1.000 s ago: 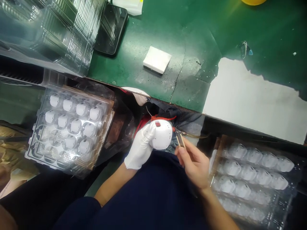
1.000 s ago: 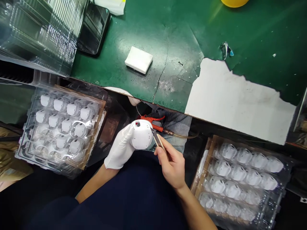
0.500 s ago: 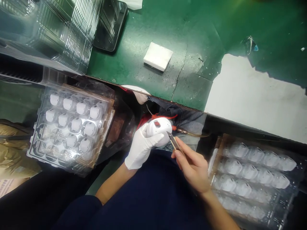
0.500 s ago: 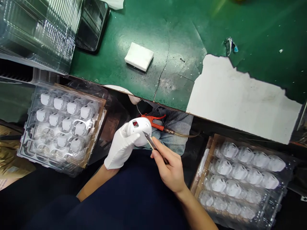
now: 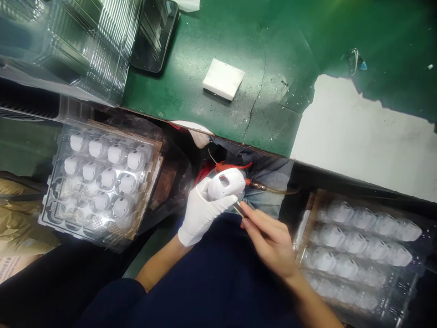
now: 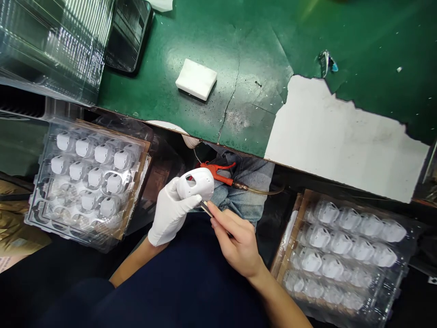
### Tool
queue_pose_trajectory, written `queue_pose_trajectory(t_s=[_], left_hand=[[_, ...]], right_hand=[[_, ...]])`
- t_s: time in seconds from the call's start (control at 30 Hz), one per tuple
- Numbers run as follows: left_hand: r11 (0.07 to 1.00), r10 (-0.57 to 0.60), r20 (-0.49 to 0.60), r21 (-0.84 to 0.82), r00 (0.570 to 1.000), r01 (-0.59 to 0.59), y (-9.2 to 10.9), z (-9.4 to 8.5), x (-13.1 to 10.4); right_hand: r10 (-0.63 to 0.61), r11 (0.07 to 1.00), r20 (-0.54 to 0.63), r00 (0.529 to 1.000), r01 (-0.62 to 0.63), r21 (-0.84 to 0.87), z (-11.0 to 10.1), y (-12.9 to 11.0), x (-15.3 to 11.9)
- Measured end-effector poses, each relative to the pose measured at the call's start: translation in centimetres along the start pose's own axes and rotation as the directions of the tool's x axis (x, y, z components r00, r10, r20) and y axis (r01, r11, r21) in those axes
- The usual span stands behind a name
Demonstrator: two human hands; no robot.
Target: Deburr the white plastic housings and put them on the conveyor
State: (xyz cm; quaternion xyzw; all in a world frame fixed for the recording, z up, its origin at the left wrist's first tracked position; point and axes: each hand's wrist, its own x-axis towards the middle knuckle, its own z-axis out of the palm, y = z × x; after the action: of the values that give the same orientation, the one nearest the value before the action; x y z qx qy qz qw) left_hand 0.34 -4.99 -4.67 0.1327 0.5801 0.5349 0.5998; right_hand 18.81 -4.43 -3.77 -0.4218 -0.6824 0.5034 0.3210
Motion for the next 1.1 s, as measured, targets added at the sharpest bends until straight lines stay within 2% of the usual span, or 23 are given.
queue_pose_trajectory(t_s=[0.43, 0.8, 1.0, 1.1], left_hand=[[0.995, 0.026, -0.053, 0.092, 0.998, -0.022, 0.6, 0.4, -0.4], [0.977, 0.043, -0.081, 0.210, 0.996, -0.025, 1.2, 0.0, -0.2], [0.984, 0.039, -0.054, 0.174, 0.998, -0.029, 1.2, -0.1, -0.1], [0.995, 0.020, -0.040, 0.101, 0.999, -0.015, 0.8, 0.0, 0.0]], right_hand=[[-0.025, 0.998, -0.009, 1.000, 0.026, 0.056, 0.5, -0.5, -0.2], [-0.063, 0.997, 0.024, 0.998, 0.064, -0.031, 0.1, -0.4, -0.1], [-0.063, 0.996, 0.045, 0.997, 0.066, -0.057, -0.1, -0.2, -0.1], [-0.029, 0.998, 0.004, 1.000, 0.029, -0.048, -0.4, 0.6, -0.4]])
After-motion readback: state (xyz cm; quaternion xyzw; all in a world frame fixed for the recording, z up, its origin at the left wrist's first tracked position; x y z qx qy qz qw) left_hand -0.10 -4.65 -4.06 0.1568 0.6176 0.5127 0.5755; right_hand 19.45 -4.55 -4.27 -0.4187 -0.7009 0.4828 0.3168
